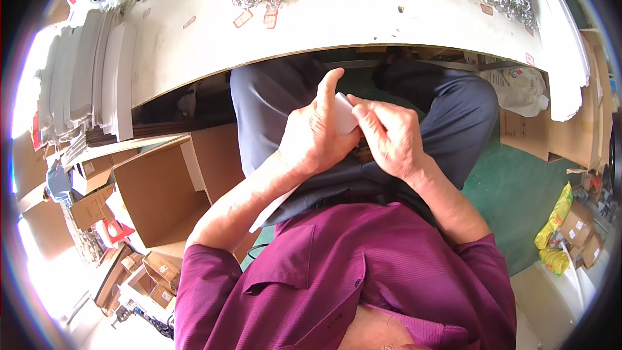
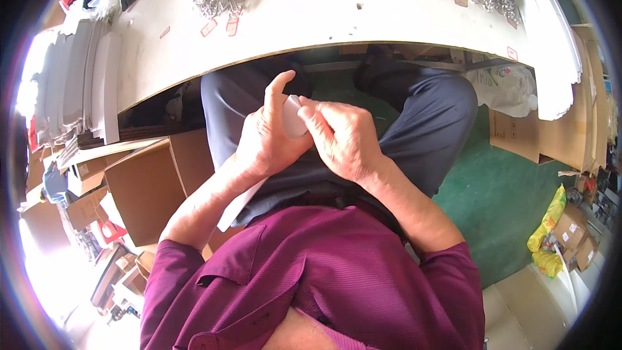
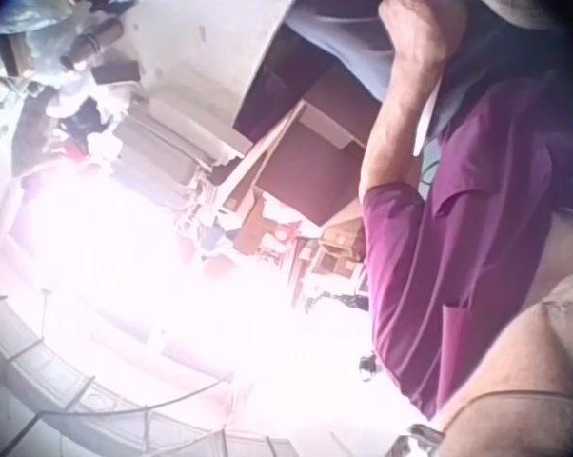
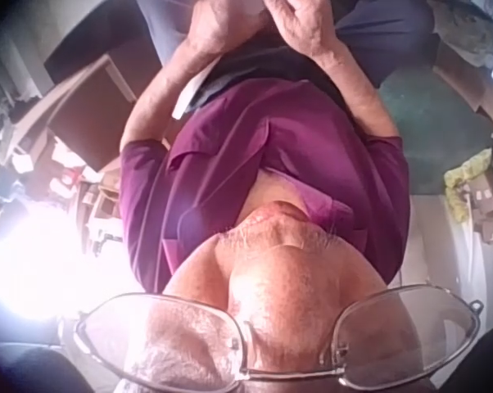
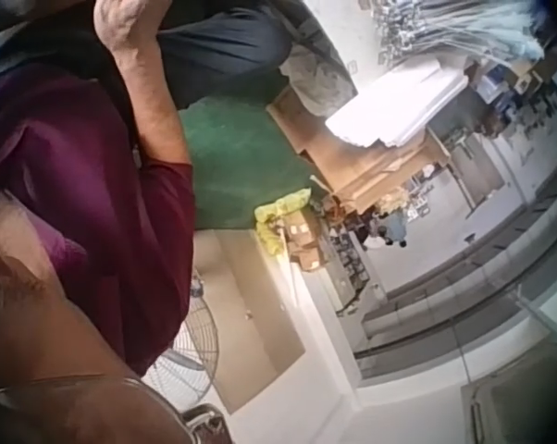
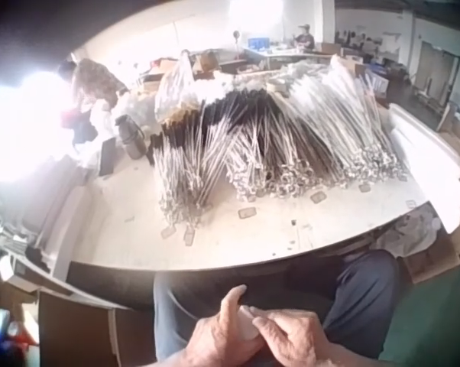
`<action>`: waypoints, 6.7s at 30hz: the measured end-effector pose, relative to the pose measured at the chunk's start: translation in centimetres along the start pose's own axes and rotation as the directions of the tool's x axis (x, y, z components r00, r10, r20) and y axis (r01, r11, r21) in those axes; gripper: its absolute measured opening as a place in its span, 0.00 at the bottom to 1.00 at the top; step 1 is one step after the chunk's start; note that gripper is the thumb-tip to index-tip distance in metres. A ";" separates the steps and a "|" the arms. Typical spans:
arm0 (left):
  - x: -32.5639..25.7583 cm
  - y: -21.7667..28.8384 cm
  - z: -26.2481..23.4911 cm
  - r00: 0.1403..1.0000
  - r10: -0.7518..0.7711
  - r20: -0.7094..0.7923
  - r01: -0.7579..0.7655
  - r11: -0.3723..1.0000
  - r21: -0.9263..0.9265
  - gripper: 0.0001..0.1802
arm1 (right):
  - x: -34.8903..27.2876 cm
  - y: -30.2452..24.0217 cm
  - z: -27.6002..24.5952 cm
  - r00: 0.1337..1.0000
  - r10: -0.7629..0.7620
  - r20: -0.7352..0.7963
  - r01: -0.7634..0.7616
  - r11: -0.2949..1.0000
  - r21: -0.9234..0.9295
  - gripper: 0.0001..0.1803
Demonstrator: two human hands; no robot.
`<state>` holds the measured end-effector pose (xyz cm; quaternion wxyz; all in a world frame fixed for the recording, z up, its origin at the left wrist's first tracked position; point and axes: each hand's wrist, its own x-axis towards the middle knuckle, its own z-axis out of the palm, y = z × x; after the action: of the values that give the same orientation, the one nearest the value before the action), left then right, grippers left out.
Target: Assembling bundles of long cleaning brushes into white plastic housings in a factory setting.
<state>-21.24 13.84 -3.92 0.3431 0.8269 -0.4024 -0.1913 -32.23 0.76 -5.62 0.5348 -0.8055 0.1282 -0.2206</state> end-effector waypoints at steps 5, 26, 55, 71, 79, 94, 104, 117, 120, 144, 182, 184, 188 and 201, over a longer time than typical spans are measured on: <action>0.0 -0.7 0.3 0.998 0.067 -0.020 -0.066 0.996 0.059 0.44 | 0.8 -0.3 0.9 0.953 0.297 0.062 -0.303 0.926 0.226 0.09; -0.3 -1.0 -0.2 0.996 0.073 0.049 -0.082 0.973 0.214 0.28 | -0.1 0.3 1.2 0.936 0.335 -0.108 -0.287 0.904 0.316 0.12; 0.3 -0.8 -1.3 0.996 -0.069 0.059 0.070 0.997 -0.013 0.25 | -0.9 0.0 2.6 0.979 0.199 -0.047 -0.177 0.939 0.297 0.18; 3.9 -10.8 -15.0 0.842 -0.202 -0.499 0.369 0.892 0.261 0.26 | 6.8 1.8 -3.0 0.960 -0.173 -0.221 0.122 0.966 -0.227 0.08; 10.7 -10.3 -20.1 0.791 0.169 -0.588 0.282 0.752 0.596 0.26 | 10.6 5.1 -3.8 0.956 -0.164 -0.245 0.082 0.946 -0.314 0.05; 19.1 -4.3 -7.2 0.973 -0.010 -0.231 0.133 0.841 0.525 0.15 | 10.8 4.9 -2.8 0.889 -0.353 -0.293 0.190 0.864 -0.466 0.05; 19.9 -5.0 -7.8 0.916 0.237 -0.323 -0.112 0.925 0.363 0.08 | 10.9 4.8 -3.1 0.899 -0.318 -0.301 0.181 0.895 -0.408 0.05; 17.3 -1.5 -11.0 0.996 -0.016 0.091 0.082 0.623 -0.778 0.13 | 19.4 -0.2 -0.8 0.922 0.376 0.097 -0.342 0.669 0.660 0.26; 16.8 -0.5 -10.7 0.992 0.009 0.129 0.101 0.566 -0.818 0.14 | 22.1 1.0 -0.4 0.911 0.366 0.189 -0.381 0.571 0.727 0.25; 25.4 -4.5 -10.9 0.992 -0.080 0.098 0.104 0.956 -0.273 0.21 | 21.7 -3.9 -3.0 0.871 0.453 0.190 -0.418 0.481 0.771 0.14; 25.9 10.4 1.6 0.879 0.467 0.099 -0.477 0.865 0.155 0.08 | 11.9 10.8 -20.3 0.788 0.196 -0.584 -0.010 0.952 0.306 0.18; 27.9 10.7 3.6 0.895 0.429 0.122 -0.446 0.864 0.232 0.10 | 12.1 11.0 -20.2 0.810 0.217 -0.545 -0.015 0.936 0.352 0.18; 28.3 12.5 6.7 0.937 0.340 0.083 -0.347 0.871 0.347 0.16 | 12.0 11.1 -20.2 0.795 0.206 -0.570 0.026 0.928 0.371 0.18; 28.6 11.8 8.2 0.798 0.575 0.182 -0.565 0.607 0.559 0.07 | 11.3 11.0 -19.7 0.787 0.168 -0.593 0.059 0.937 0.345 0.19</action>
<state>-15.20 -17.53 -2.24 0.1162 0.7208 -0.6798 0.0689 -31.77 -24.47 -6.78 0.6028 -0.5789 0.2779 -0.4735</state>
